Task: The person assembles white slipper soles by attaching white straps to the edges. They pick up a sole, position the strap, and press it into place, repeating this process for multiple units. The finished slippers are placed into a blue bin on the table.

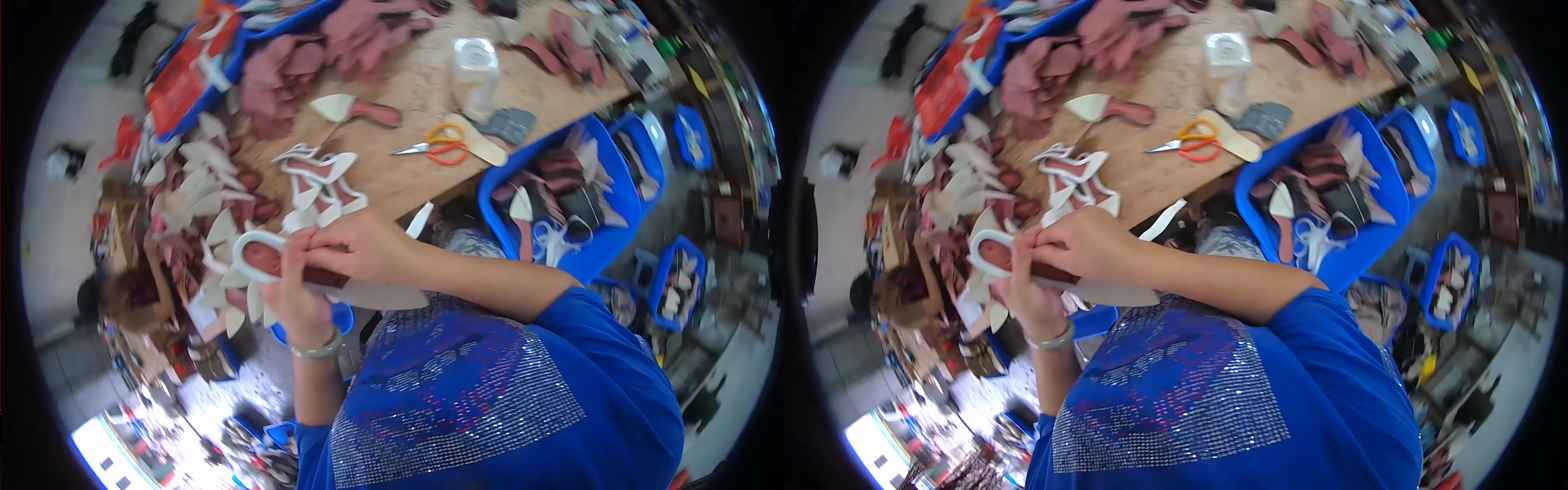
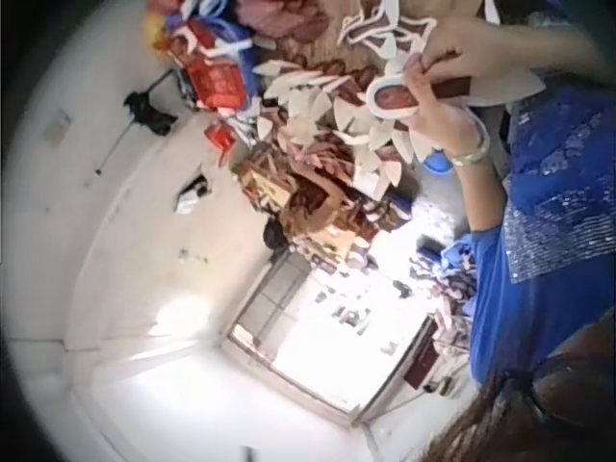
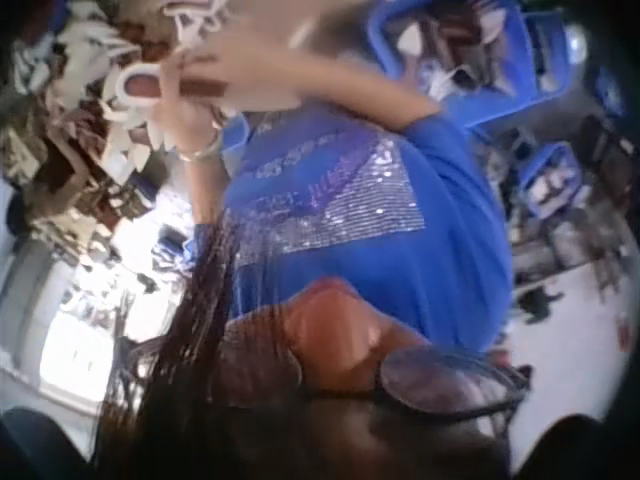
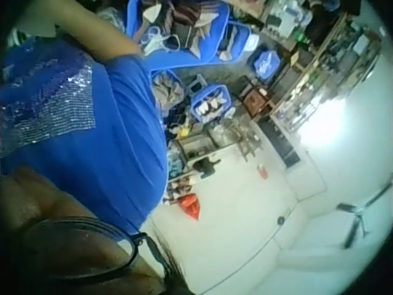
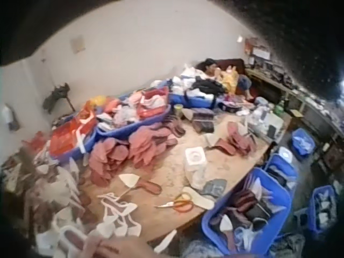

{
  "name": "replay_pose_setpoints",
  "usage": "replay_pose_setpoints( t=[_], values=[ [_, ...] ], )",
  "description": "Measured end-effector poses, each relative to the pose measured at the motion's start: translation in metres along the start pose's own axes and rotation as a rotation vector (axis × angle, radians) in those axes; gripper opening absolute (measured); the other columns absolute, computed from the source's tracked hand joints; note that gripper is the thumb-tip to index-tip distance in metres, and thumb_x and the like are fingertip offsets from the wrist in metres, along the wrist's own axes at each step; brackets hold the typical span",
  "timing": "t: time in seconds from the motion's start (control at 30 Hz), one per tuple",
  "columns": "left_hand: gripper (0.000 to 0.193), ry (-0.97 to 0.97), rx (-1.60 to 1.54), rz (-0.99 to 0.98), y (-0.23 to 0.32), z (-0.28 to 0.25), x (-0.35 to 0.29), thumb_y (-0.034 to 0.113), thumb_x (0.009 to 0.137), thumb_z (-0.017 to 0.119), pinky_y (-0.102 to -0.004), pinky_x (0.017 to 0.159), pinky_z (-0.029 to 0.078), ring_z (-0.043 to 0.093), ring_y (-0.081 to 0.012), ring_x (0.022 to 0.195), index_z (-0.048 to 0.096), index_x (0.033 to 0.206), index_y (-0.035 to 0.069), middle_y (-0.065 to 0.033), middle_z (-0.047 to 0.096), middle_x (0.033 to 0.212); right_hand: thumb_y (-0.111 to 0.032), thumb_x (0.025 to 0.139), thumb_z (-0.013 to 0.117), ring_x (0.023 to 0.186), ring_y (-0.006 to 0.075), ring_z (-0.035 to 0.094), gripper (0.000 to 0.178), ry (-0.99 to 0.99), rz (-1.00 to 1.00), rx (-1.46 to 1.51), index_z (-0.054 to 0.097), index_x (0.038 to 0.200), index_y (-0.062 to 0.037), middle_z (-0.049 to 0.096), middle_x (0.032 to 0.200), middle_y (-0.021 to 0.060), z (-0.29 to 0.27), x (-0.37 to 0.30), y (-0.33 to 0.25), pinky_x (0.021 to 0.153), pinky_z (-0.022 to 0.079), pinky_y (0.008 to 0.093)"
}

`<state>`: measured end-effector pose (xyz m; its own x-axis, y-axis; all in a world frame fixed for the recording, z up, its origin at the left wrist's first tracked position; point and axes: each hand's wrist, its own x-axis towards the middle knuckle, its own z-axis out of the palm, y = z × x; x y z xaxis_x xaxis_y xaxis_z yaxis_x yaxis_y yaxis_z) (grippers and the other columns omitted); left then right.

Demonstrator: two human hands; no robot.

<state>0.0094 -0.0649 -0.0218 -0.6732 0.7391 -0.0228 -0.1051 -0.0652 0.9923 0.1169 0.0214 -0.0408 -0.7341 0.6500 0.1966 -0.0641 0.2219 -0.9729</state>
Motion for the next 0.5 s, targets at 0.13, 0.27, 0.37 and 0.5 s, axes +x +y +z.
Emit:
replay_pose_setpoints(
  t=[0.13,0.27,0.37,0.5],
  values=[
    [0.015,-0.232,0.064,0.001,0.001,0.026,0.012,0.009,0.09,0.056,-0.0313,0.076,0.049,0.061,-0.0196,0.084,0.057,0.096,-0.005,-0.0149,0.062,0.095,-0.02,0.081,0.067,0.069,0.0216,0.065,0.018,0.05,0.194,0.233,0.071,0.093,-0.0072,0.068,0.079,0.0125,-0.032,-0.017,0.01,0.065,0.049,0.0296],
    [0.011,-0.412,0.246,-0.038,-0.013,0.056,0.02,0.007,0.088,0.058,-0.0307,0.079,0.047,0.061,-0.0184,0.084,0.059,0.09,-0.003,-0.0138,0.065,0.089,-0.021,0.08,0.068,0.068,0.021,0.065,0.018,-0.013,0.309,-0.025,0.071,0.094,-0.0098,0.069,0.082,0.0111,-0.078,-0.034,0.008,0.065,0.049,0.03],
    [0.011,-0.491,0.146,-0.109,-0.023,0.075,0.031,0.005,0.086,0.06,-0.0307,0.079,0.047,0.061,-0.0177,0.084,0.06,0.092,-0.003,-0.0134,0.065,0.09,-0.016,0.078,0.07,0.07,0.0201,0.066,0.017,0.325,0.174,0.023,0.072,0.093,-0.0104,0.069,0.083,0.0105,-0.078,-0.055,0.027,0.062,0.049,0.0291],
    [0.013,-0.557,0.143,-0.15,-0.028,0.105,0.041,0.008,0.089,0.059,-0.0284,0.078,0.049,0.063,-0.015,0.086,0.06,0.098,-0.002,-0.0101,0.066,0.093,-0.009,0.075,0.071,0.067,0.0172,0.063,0.016,0.526,-0.006,-0.133,0.072,0.09,-0.0068,0.068,0.076,0.0088,-0.088,-0.068,0.038,0.057,0.046,0.0272]
  ],
)
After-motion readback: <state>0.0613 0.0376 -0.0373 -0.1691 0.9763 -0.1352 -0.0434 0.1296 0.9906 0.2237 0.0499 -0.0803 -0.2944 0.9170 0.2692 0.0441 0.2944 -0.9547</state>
